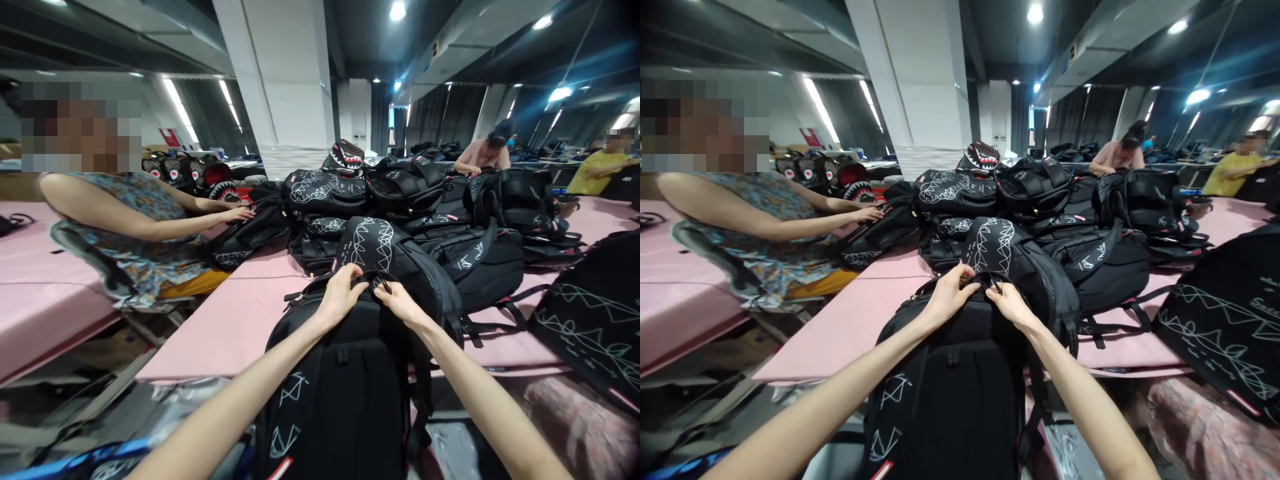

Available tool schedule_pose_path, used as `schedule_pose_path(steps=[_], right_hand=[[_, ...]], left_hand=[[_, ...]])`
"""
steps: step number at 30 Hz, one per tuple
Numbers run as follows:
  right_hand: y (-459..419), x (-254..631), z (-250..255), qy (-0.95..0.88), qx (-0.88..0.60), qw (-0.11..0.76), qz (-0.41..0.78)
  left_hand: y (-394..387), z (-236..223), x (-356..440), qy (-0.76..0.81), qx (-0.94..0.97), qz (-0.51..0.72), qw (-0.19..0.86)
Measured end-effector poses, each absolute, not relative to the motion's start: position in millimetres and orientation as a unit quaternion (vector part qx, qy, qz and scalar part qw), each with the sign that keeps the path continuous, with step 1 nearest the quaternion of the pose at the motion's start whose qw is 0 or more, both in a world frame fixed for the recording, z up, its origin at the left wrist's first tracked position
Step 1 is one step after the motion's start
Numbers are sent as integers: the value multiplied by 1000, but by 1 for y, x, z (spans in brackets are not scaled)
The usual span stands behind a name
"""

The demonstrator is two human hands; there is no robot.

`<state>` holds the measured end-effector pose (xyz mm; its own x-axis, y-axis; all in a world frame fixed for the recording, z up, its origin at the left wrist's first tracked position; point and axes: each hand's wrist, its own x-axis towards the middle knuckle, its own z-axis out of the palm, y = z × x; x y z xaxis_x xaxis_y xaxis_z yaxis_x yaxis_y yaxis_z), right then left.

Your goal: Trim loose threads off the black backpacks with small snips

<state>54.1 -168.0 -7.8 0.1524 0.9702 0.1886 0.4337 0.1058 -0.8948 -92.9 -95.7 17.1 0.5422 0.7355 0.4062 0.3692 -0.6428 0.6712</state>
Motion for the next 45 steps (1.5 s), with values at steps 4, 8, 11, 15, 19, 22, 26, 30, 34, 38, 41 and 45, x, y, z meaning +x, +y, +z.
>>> schedule_pose_path(steps=[4,8,11,15,19,22,26,30,34,38,41,45], right_hand=[[-171,59,-10,-495,-540,541,414],[-170,61,-12,-485,-541,557,402],[-171,61,-14,-485,-551,567,373],[-195,58,-12,-538,-582,533,297],[-232,54,-9,-572,-653,461,185],[-243,53,-9,-561,-709,419,80],[-231,50,-9,-564,-733,380,-1],[-218,45,-7,-585,-724,364,-32],[-214,42,-7,-599,-724,340,-42],[-213,43,-10,-598,-728,334,-40],[-211,43,-10,-599,-727,335,-38],[-209,41,-10,-603,-722,337,-32]], left_hand=[[-100,14,-99,282,878,311,229],[-100,12,-93,290,899,255,206],[-104,11,-88,308,898,263,172],[-100,14,-88,323,882,261,222],[-84,16,-89,342,858,232,303],[-76,13,-87,339,852,227,329],[-75,10,-84,340,843,231,347],[-76,10,-86,335,839,234,359],[-76,10,-86,337,834,232,370],[-76,10,-86,339,832,233,373],[-76,10,-86,337,830,237,375],[-78,10,-85,333,825,240,387]])
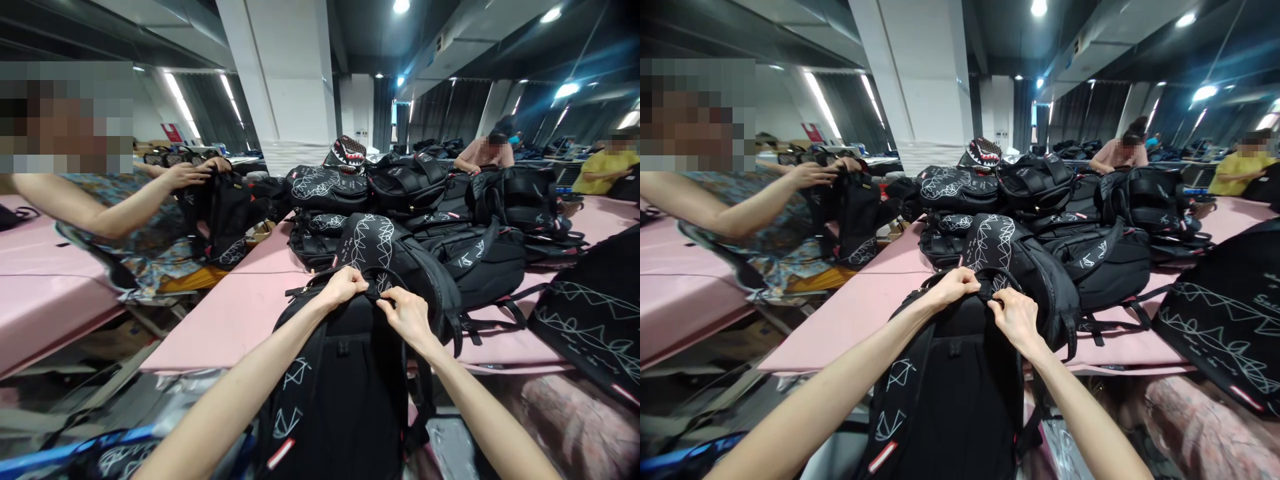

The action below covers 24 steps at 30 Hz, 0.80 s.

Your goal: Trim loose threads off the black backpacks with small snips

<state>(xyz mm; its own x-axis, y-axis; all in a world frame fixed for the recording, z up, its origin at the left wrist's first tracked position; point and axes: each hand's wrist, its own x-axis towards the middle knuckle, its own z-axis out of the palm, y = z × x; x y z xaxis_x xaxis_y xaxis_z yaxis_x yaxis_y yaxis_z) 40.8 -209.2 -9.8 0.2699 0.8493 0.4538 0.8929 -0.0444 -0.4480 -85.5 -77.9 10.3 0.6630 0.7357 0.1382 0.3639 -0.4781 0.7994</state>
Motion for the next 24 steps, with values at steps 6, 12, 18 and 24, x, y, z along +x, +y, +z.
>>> schedule_pose_path(steps=[6,12,18,24], right_hand=[[-215,53,-8,-561,-682,463,81],[-224,72,-6,-421,-573,671,210],[-225,73,-6,-494,-648,574,80],[-228,67,2,-595,-627,499,62]], left_hand=[[-77,16,-95,296,817,236,436],[-78,17,-96,302,761,246,519],[-86,24,-88,323,679,254,608],[-82,20,-96,287,695,265,603]])
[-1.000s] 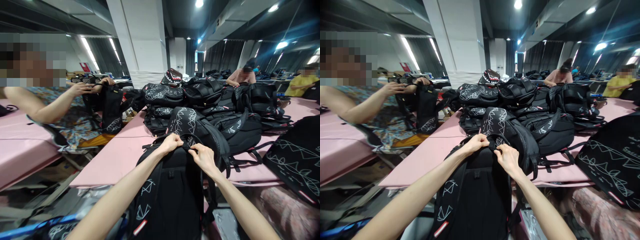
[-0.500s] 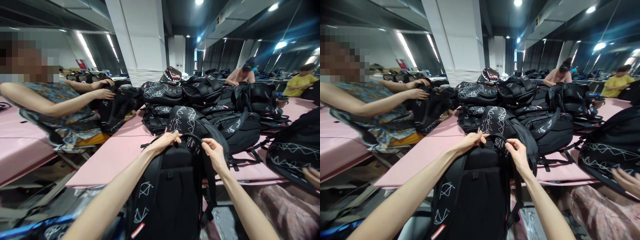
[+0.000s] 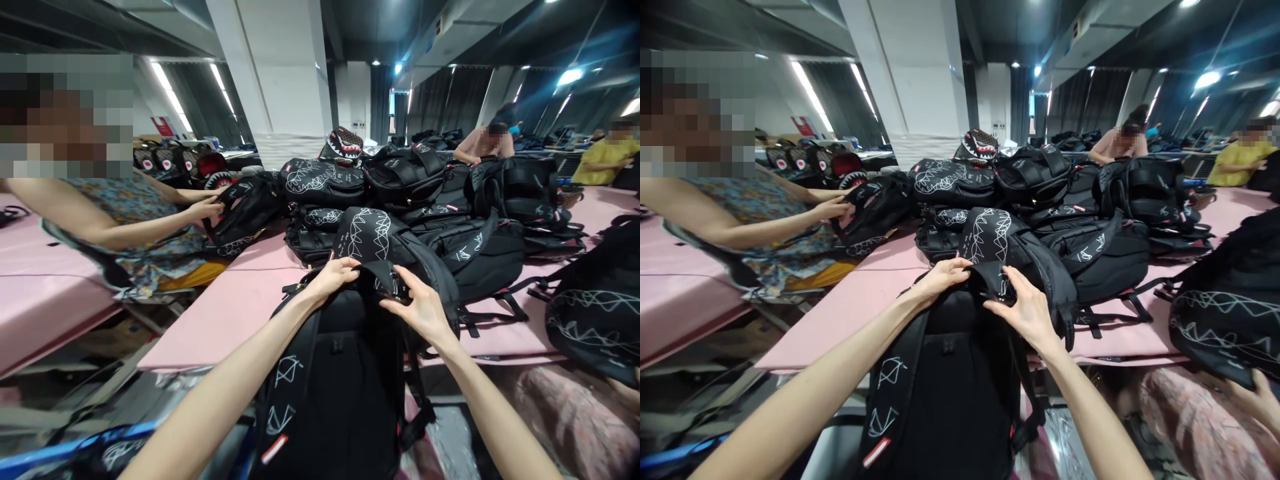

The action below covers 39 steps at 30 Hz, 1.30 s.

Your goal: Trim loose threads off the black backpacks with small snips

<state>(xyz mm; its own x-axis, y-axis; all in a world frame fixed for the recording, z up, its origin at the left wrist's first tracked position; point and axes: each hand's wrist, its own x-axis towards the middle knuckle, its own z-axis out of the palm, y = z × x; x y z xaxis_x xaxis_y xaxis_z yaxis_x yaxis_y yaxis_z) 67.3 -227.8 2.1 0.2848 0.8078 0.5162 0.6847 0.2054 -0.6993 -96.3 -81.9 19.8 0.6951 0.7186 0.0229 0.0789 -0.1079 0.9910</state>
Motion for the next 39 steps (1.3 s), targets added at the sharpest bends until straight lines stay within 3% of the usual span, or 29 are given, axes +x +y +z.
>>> schedule_pose_path(steps=[5,8,11,15,22,28,39], right_hand=[[-235,72,8,-532,-562,558,299],[-237,75,8,-474,-510,594,403],[-237,74,-6,-384,-476,619,493],[-257,67,-50,-260,-484,641,536],[-315,46,-117,-268,-448,562,642],[-302,38,-113,-302,-412,576,638],[-299,29,-102,-311,-431,587,610]], left_hand=[[-97,31,-88,138,857,311,388],[-107,45,-74,14,923,232,307],[-104,52,-59,65,951,162,255],[-82,51,-55,182,932,98,298],[-20,46,-100,338,830,166,412],[3,39,-119,368,793,203,441],[10,36,-129,380,813,215,385]])
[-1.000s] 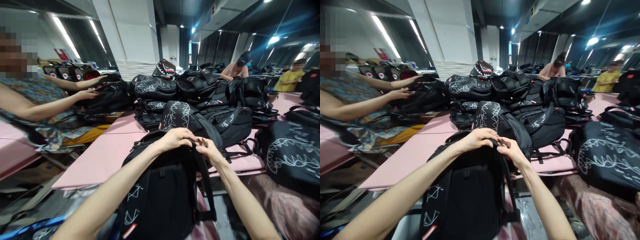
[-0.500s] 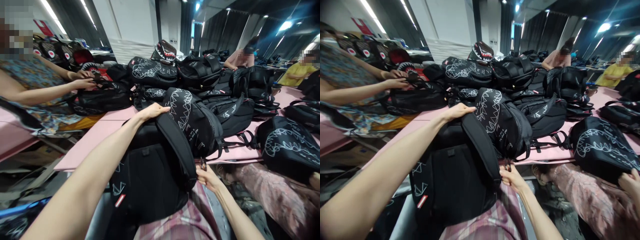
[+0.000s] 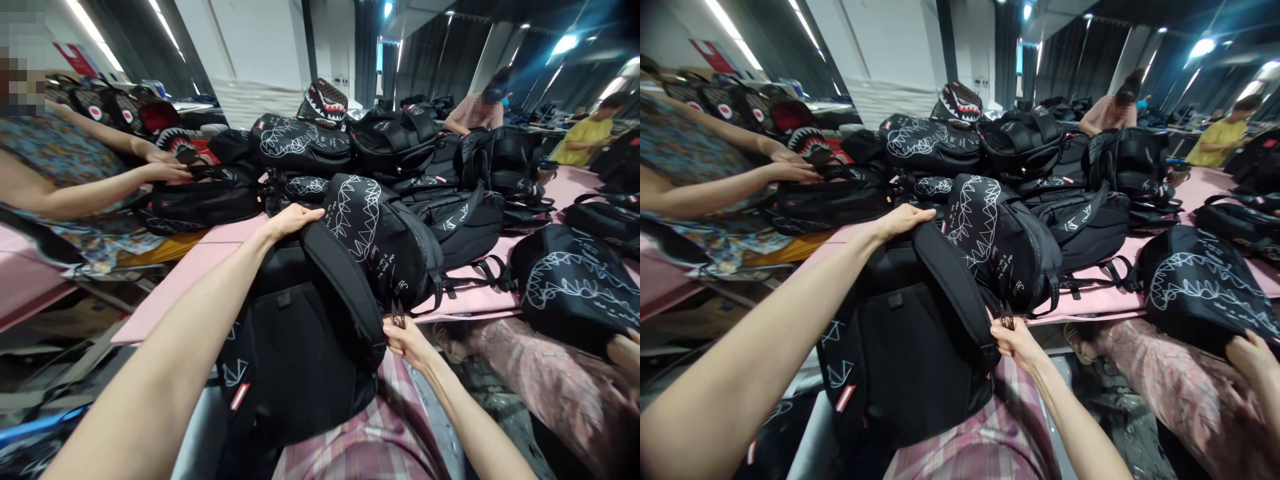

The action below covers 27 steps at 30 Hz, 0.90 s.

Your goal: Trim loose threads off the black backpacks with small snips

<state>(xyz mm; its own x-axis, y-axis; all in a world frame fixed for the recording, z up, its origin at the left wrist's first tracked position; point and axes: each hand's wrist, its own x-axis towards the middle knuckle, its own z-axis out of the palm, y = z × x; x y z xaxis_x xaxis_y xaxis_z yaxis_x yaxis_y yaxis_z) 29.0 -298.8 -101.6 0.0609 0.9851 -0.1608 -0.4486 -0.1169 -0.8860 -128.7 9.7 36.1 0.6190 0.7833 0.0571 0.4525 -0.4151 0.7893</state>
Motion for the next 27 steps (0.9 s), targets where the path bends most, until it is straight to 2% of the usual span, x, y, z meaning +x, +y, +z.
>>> schedule_pose_path(steps=[7,12,14,17,19,21,24,27], right_hand=[[-298,25,-96,-305,-427,598,605],[-295,22,-98,-271,-436,634,579],[-294,21,-101,-264,-437,644,570],[-294,19,-108,-265,-428,642,579],[-296,20,-109,-271,-425,628,593],[-295,22,-103,-295,-450,611,580],[-286,23,-79,-349,-528,599,491],[-267,21,-53,-390,-576,611,379]], left_hand=[[15,32,-128,361,831,257,337],[-56,23,-132,402,750,486,197],[-104,8,-133,451,676,527,249],[-164,-19,-129,449,585,365,569],[-184,-32,-122,392,521,296,698],[-190,-38,-115,366,494,324,719],[-187,-42,-110,375,511,375,677],[-187,-45,-110,385,584,361,617]])
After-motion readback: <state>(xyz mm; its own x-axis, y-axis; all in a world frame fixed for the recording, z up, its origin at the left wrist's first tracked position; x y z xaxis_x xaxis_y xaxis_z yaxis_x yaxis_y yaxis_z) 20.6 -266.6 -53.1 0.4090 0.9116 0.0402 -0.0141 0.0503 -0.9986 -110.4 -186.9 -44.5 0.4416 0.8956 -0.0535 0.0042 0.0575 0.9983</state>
